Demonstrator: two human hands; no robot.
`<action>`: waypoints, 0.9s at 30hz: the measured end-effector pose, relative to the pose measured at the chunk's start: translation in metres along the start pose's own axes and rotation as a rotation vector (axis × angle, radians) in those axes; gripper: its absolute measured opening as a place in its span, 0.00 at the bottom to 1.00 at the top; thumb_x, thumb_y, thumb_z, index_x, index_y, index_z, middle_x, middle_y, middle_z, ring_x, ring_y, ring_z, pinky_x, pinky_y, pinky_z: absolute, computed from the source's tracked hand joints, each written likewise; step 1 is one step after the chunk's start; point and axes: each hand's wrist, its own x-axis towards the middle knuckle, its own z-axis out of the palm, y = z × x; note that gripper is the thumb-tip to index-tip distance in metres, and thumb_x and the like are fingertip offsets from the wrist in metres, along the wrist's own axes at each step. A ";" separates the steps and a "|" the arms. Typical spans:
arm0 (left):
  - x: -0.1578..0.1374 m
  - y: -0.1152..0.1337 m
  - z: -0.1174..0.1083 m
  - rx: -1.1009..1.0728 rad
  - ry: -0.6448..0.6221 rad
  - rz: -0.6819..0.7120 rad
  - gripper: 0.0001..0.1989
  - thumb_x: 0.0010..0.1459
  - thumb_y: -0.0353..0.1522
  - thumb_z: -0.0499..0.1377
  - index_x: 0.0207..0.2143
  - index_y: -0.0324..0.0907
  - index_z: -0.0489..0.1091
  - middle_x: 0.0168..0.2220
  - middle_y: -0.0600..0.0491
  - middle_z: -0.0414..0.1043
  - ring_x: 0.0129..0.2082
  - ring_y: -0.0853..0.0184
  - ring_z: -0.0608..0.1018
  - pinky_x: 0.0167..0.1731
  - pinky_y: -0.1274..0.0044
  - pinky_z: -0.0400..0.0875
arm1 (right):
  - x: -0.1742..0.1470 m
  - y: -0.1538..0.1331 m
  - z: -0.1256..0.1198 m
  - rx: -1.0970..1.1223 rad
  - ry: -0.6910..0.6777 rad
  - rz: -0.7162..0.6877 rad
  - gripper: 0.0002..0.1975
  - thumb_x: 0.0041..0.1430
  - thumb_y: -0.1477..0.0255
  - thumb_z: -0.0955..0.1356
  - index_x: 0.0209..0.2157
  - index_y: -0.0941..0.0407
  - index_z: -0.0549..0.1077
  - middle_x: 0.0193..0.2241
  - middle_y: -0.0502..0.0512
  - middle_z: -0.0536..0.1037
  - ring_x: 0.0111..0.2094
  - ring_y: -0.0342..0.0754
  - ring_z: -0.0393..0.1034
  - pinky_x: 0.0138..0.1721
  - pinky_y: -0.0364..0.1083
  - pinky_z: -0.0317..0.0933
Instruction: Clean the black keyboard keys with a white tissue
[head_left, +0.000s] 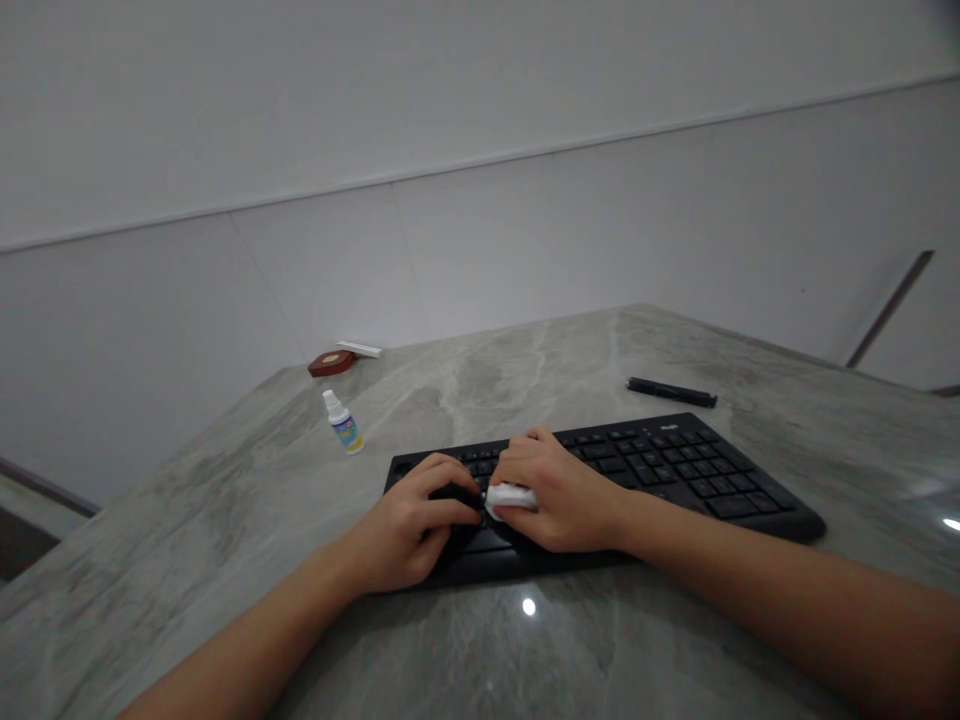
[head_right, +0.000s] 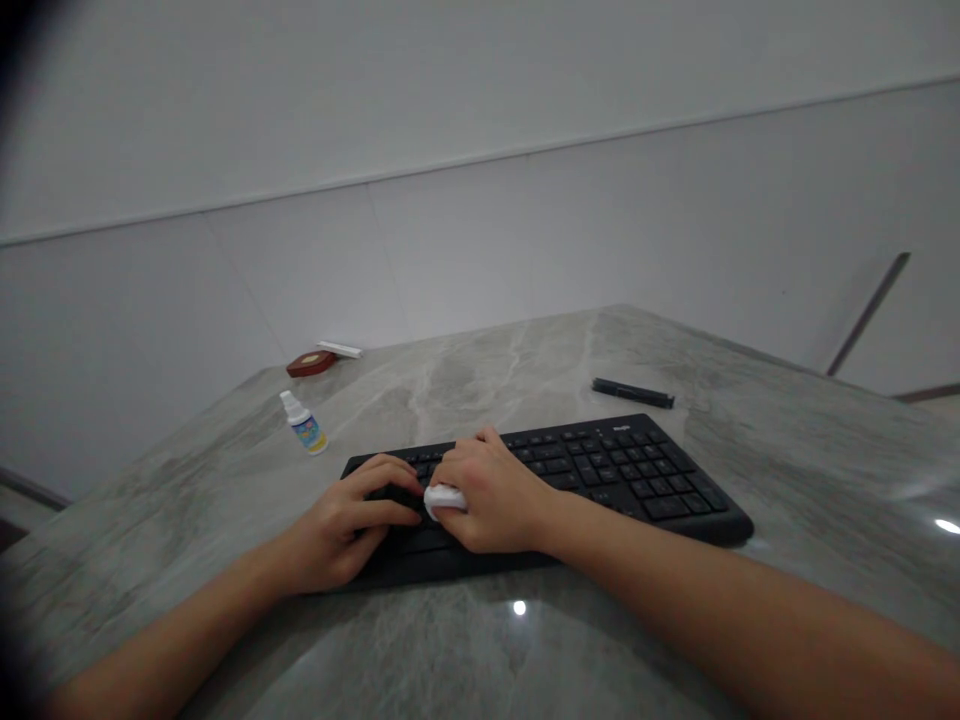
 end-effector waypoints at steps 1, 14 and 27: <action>0.000 0.000 0.000 0.001 0.007 0.002 0.20 0.57 0.17 0.50 0.42 0.41 0.76 0.46 0.45 0.72 0.50 0.58 0.73 0.51 0.61 0.73 | 0.000 -0.001 0.001 0.005 -0.011 0.004 0.02 0.56 0.75 0.69 0.32 0.57 0.76 0.30 0.51 0.77 0.37 0.48 0.69 0.46 0.51 0.51; -0.006 0.004 0.001 -0.034 0.029 -0.097 0.23 0.53 0.15 0.47 0.45 0.42 0.68 0.46 0.48 0.75 0.58 0.59 0.70 0.54 0.66 0.72 | 0.001 -0.004 0.005 -0.019 -0.015 0.074 0.04 0.58 0.74 0.68 0.29 0.56 0.75 0.30 0.51 0.78 0.36 0.47 0.71 0.45 0.50 0.52; -0.006 0.008 0.003 -0.170 0.066 -0.032 0.23 0.54 0.18 0.46 0.49 0.41 0.68 0.18 0.62 0.63 0.21 0.69 0.73 0.55 0.63 0.72 | -0.001 -0.006 0.007 0.036 -0.033 0.075 0.02 0.54 0.75 0.68 0.28 0.57 0.73 0.28 0.50 0.78 0.35 0.47 0.71 0.46 0.50 0.54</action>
